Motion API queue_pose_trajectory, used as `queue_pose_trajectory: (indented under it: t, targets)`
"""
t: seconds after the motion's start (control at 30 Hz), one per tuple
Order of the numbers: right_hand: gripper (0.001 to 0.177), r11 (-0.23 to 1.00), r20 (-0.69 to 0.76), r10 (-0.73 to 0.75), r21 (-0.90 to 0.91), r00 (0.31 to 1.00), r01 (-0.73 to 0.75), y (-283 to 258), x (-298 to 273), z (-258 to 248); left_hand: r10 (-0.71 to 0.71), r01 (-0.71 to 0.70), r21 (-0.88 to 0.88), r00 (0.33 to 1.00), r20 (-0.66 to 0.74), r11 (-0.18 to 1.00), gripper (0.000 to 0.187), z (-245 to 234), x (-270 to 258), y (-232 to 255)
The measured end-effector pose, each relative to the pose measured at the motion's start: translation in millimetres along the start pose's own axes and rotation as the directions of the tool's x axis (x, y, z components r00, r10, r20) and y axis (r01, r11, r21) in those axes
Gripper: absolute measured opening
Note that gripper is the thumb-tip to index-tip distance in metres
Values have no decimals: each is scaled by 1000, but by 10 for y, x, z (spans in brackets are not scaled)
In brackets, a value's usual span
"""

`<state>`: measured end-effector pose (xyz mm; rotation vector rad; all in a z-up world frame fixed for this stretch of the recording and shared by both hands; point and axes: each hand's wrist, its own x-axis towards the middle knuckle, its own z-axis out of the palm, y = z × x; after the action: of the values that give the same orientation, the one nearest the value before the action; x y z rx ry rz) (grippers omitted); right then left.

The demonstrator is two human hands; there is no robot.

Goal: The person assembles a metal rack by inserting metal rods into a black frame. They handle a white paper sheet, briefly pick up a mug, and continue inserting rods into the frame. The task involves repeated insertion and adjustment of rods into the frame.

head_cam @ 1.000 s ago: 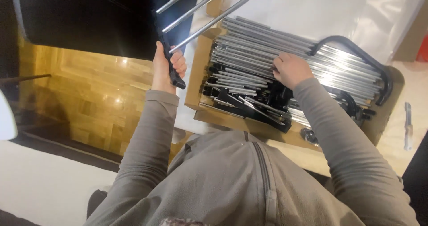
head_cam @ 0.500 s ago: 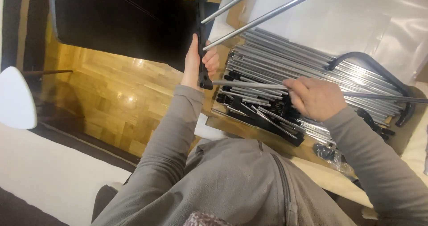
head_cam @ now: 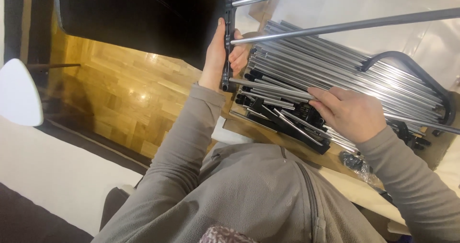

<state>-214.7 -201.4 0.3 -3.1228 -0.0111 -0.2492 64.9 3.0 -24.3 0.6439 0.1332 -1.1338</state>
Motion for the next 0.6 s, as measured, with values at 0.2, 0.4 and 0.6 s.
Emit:
queue_pose_trajectory:
  t: [0.2, 0.4, 0.6]
  targets:
    - [28, 999, 357, -39, 49, 933, 23, -6, 166, -335, 127, -93, 217, 980, -150, 972, 55, 229, -183, 19]
    - [48, 996, 387, -85, 37, 918, 77, 106, 151, -317, 189, -32, 464, 936, -297, 885, 56, 439, -349, -69]
    - [44, 989, 235, -137, 84, 962, 121, 92, 91, -342, 164, -47, 345, 933, -319, 937, 59, 332, -368, -152]
